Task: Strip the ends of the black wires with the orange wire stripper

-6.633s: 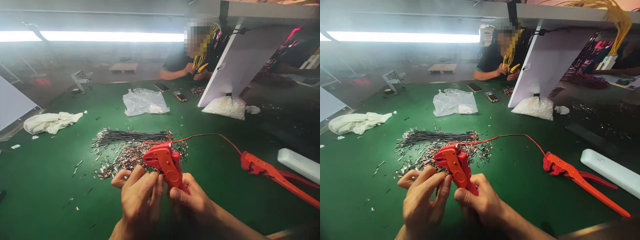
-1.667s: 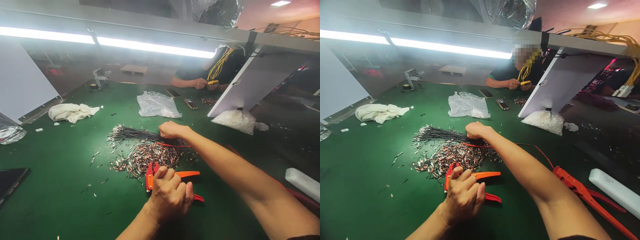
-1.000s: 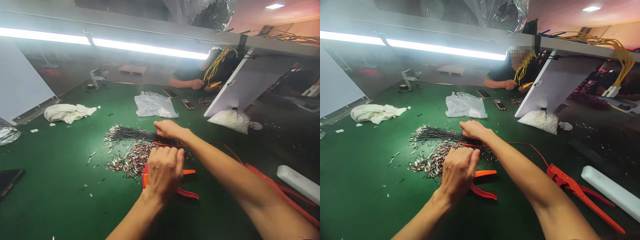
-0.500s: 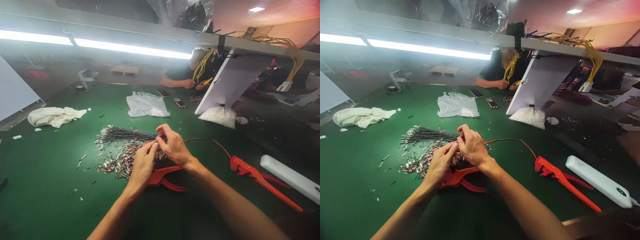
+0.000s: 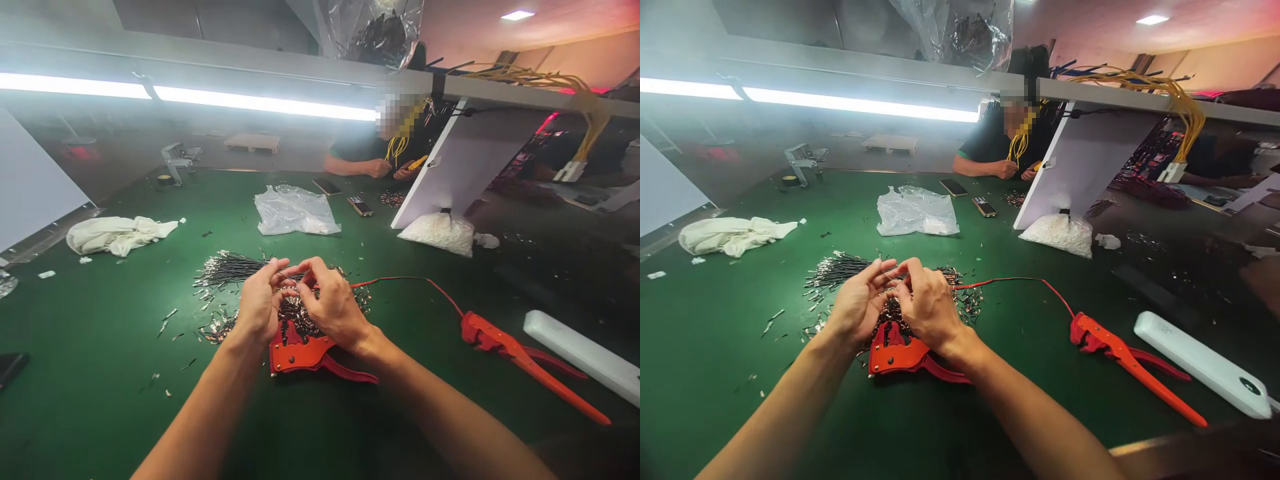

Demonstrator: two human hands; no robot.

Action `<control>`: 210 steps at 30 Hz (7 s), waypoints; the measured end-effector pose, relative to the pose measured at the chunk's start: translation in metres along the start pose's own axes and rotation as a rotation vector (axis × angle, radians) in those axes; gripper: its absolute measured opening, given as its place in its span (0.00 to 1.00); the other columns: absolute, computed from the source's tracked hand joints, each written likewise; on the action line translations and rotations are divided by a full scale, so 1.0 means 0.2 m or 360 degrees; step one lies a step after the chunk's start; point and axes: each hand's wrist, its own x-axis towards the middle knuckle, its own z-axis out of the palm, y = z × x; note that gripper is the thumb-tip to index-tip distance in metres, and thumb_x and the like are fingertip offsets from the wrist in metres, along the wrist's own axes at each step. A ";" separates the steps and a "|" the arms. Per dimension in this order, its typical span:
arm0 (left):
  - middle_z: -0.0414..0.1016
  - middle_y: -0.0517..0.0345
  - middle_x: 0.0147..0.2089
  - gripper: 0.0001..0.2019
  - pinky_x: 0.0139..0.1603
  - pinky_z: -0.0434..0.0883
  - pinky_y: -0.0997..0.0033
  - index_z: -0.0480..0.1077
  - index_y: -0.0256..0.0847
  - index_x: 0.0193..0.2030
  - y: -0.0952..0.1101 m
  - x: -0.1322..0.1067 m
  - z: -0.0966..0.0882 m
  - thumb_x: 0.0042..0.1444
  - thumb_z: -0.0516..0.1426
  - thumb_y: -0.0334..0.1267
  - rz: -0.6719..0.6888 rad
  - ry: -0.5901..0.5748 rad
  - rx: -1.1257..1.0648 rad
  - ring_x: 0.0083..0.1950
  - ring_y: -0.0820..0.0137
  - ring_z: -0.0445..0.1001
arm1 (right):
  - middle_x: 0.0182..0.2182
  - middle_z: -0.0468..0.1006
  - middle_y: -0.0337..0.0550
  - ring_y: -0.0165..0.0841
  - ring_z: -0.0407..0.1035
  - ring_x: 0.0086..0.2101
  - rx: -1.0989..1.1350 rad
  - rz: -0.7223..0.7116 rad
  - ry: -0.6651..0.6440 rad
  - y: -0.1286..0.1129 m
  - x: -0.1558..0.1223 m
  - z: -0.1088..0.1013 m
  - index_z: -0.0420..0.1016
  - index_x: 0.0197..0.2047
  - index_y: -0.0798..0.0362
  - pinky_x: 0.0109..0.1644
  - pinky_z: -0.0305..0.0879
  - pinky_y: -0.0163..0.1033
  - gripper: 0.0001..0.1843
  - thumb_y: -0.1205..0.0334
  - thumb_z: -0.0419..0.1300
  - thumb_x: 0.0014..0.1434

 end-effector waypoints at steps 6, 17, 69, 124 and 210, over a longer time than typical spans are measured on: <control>0.80 0.46 0.36 0.12 0.28 0.70 0.72 0.69 0.35 0.38 0.09 0.12 -0.05 0.65 0.47 0.37 -0.0029 0.0108 -0.0003 0.26 0.72 0.73 | 0.36 0.78 0.50 0.42 0.69 0.39 -0.0036 0.0063 0.0074 0.01 0.05 0.05 0.69 0.47 0.55 0.49 0.57 0.49 0.11 0.69 0.50 0.63; 0.79 0.54 0.30 0.15 0.30 0.69 0.73 0.76 0.33 0.37 0.09 -0.03 -0.09 0.45 0.66 0.41 0.0222 -0.0132 0.0278 0.26 0.74 0.72 | 0.30 0.78 0.39 0.30 0.73 0.29 0.0864 0.0386 -0.0295 -0.02 0.04 0.02 0.65 0.44 0.53 0.33 0.67 0.35 0.09 0.68 0.55 0.59; 0.72 0.62 0.21 0.10 0.23 0.65 0.75 0.68 0.40 0.30 0.01 -0.08 -0.05 0.54 0.61 0.44 0.0464 -0.0265 0.0258 0.21 0.75 0.68 | 0.39 0.76 0.43 0.36 0.72 0.36 0.1762 0.0577 -0.0360 0.29 -0.31 -0.32 0.61 0.52 0.47 0.40 0.70 0.44 0.26 0.44 0.65 0.57; 0.68 0.64 0.20 0.11 0.21 0.62 0.76 0.66 0.41 0.29 -0.24 -0.26 0.07 0.59 0.57 0.43 0.0573 -0.0731 0.0734 0.20 0.76 0.65 | 0.28 0.73 0.39 0.34 0.69 0.31 0.1713 0.0589 -0.0171 0.21 -0.37 -0.17 0.73 0.29 0.53 0.43 0.68 0.41 0.11 0.54 0.65 0.55; 0.63 0.68 0.16 0.06 0.18 0.57 0.78 0.77 0.41 0.32 -0.21 -0.26 0.04 0.54 0.64 0.40 0.0985 -0.0039 0.0743 0.18 0.79 0.60 | 0.36 0.78 0.44 0.38 0.70 0.33 0.2225 0.0321 -0.0222 0.23 -0.40 -0.24 0.65 0.60 0.48 0.38 0.67 0.46 0.25 0.61 0.60 0.59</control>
